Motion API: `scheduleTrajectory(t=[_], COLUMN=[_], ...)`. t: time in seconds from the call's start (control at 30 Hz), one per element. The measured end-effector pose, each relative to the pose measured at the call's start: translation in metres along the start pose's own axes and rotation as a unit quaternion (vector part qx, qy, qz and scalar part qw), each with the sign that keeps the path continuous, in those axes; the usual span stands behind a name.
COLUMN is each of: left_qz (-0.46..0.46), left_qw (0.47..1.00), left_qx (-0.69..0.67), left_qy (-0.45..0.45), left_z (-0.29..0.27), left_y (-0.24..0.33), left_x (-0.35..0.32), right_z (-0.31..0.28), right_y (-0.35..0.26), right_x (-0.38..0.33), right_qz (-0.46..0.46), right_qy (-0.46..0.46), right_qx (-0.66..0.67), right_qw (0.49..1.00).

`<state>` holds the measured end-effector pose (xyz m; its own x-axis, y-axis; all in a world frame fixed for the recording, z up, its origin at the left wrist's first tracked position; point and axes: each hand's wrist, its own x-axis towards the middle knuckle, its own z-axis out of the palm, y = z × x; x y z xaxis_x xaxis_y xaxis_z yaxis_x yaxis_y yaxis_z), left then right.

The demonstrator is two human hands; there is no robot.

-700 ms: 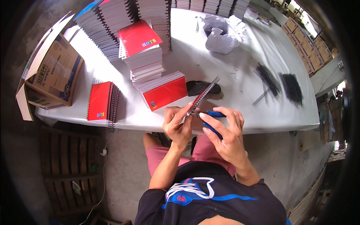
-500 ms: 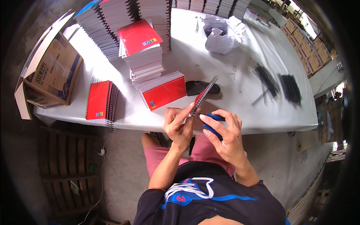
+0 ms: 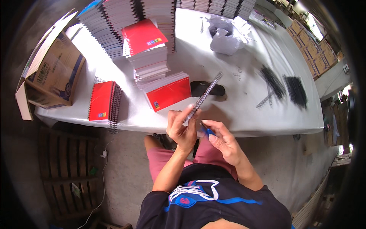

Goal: The person assembles notebooks by aligning stacks of paper and covers, inserting spiral wire bindings through the punched holes, and trimming the excess wire with shears. They handle multiple notebooks one after another, picking them up from a pile and setting them aside once the binding is secured.

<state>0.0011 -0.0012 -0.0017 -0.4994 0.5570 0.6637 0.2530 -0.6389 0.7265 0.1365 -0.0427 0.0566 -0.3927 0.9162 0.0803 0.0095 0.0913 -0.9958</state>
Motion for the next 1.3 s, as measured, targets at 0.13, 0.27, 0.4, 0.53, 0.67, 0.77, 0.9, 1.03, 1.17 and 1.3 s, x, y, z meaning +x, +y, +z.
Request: scheduleTrajectory(t=[0.13,0.27,0.4,0.53,0.67,0.77,0.9,1.03,1.17,1.3], left_qz=[-0.160,-0.209,-0.169,-0.136,-0.072,-0.101,-0.089,-0.214,-0.230,-0.206], left_qw=[0.970,0.937,0.924,0.916,0.970,0.980,0.965,0.947,0.943,0.951], left_qx=[-0.140,-0.243,-0.295,-0.320,-0.097,0.051,0.166,0.059,0.053,0.087], left_qy=[0.116,0.138,0.174,0.200,0.210,0.164,0.185,0.231,0.236,0.212], left_z=[-0.009,-0.038,-0.068,-0.099,-0.152,-0.193,-0.220,-0.231,-0.235,-0.221], left_y=[0.011,0.009,0.018,0.051,0.062,0.061,0.029,-0.008,-0.030,-0.045], left_x=[0.016,0.022,0.026,0.042,0.076,0.103,0.110,0.103,0.093,0.100], right_z=[-0.039,-0.087,-0.049,0.057,0.126,0.156,0.182,0.221,0.251,0.241], right_y=[0.019,0.061,0.014,-0.012,-0.040,-0.047,-0.065,-0.078,-0.051,-0.010], right_x=[0.003,0.004,0.033,0.074,0.134,0.190,0.247,0.273,0.260,0.259], right_qz=[-0.037,0.104,-0.107,-0.224,-0.168,-0.064,-0.065,-0.371,-0.400,-0.425], right_qy=[0.156,0.196,0.152,-0.032,-0.054,-0.105,-0.207,-0.370,-0.455,-0.262], right_qx=[-0.456,-0.680,-0.542,-0.010,0.157,0.256,0.342,-0.148,-0.472,-0.344], right_qw=[0.876,0.699,0.820,0.974,0.972,0.959,0.914,0.839,0.640,0.795])
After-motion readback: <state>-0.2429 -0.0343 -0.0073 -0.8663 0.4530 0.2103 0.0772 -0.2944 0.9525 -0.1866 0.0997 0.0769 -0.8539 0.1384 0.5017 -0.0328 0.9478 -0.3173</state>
